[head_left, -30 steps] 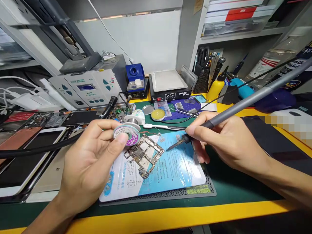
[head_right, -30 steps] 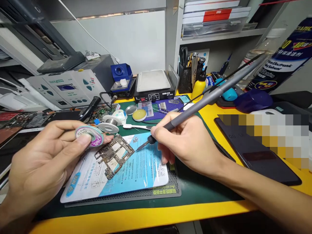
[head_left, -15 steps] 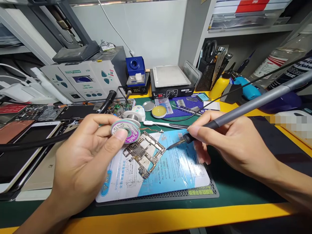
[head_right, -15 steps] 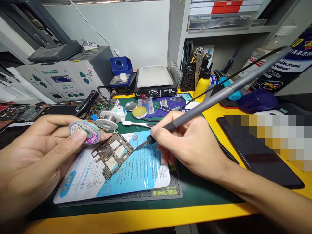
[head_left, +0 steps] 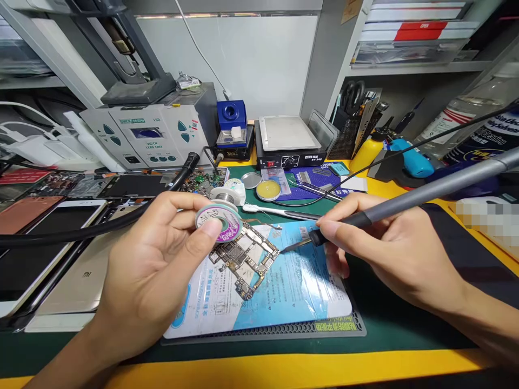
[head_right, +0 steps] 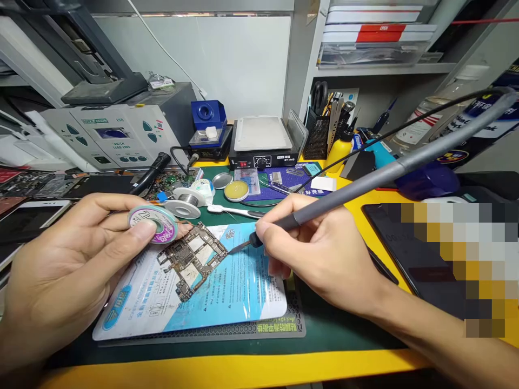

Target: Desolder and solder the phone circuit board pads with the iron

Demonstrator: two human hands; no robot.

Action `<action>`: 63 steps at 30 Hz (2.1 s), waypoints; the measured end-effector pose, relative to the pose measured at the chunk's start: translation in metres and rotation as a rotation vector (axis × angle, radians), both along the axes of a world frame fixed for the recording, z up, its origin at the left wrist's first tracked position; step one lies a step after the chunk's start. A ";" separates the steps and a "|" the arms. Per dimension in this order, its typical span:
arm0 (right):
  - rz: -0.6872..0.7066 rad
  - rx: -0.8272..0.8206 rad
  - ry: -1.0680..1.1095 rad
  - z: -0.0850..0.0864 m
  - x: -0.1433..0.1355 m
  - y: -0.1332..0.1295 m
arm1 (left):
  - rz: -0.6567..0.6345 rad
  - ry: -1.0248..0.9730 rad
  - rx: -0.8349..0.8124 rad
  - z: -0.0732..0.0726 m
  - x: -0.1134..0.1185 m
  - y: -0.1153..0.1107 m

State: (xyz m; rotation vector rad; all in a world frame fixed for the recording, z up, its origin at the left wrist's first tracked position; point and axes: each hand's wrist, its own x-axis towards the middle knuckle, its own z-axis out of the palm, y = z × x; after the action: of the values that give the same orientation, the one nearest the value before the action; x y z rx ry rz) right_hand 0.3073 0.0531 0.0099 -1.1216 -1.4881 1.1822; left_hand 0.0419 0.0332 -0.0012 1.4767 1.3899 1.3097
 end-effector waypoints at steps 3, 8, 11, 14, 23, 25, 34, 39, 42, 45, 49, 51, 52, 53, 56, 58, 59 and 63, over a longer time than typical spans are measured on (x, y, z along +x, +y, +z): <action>0.004 0.030 0.001 -0.003 0.002 0.000 | -0.030 0.004 0.003 0.000 0.000 -0.001; -0.026 0.049 0.005 -0.004 0.004 0.000 | -0.050 0.005 0.009 0.000 -0.001 0.000; -0.055 0.022 -0.001 -0.001 0.002 -0.002 | -0.060 0.007 0.007 0.001 -0.001 0.001; -0.089 -0.011 -0.028 0.002 0.000 -0.003 | -0.049 0.025 0.010 0.002 0.000 0.000; -0.025 0.038 0.001 -0.004 0.006 0.001 | -0.015 0.105 0.018 0.002 0.000 0.000; -0.027 0.030 0.009 -0.004 0.006 0.000 | -0.010 0.106 0.030 0.002 -0.001 0.000; -0.032 0.017 0.006 -0.002 0.005 0.001 | 0.002 0.109 0.046 0.004 0.001 0.000; -0.057 0.005 -0.006 -0.001 0.004 0.001 | 0.005 0.081 0.110 0.006 0.007 0.002; -0.074 -0.014 -0.011 0.001 0.004 0.000 | 0.007 0.152 0.174 0.006 0.009 0.004; -0.091 -0.031 -0.012 0.002 0.004 0.000 | -0.012 0.357 0.216 0.008 0.009 0.007; -0.127 -0.025 0.040 0.005 0.005 0.002 | -0.091 0.636 0.202 0.018 0.014 0.013; -0.147 -0.027 0.063 0.007 0.006 0.002 | -0.099 0.671 0.196 0.021 0.017 0.017; -0.151 -0.031 0.070 0.007 0.007 0.003 | -0.096 0.685 0.195 0.022 0.019 0.019; -0.148 -0.038 0.076 0.007 0.007 0.003 | -0.087 0.697 0.195 0.022 0.020 0.021; -0.110 -0.062 0.079 0.006 0.009 0.002 | -0.067 0.723 0.171 0.020 0.021 0.024; -0.090 -0.080 0.074 0.005 0.010 0.001 | -0.067 0.712 0.162 0.019 0.022 0.024; -0.086 -0.089 0.070 0.005 0.010 0.001 | -0.070 0.700 0.160 0.019 0.022 0.025; -0.077 -0.087 0.043 0.003 0.009 0.000 | -0.082 0.665 0.153 0.020 0.026 0.026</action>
State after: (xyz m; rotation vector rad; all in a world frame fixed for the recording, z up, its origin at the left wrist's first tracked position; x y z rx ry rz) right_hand 0.3167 0.0531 0.0133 -1.1944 -1.3597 1.2201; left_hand 0.0680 0.0590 0.0185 2.1759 1.6243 0.9178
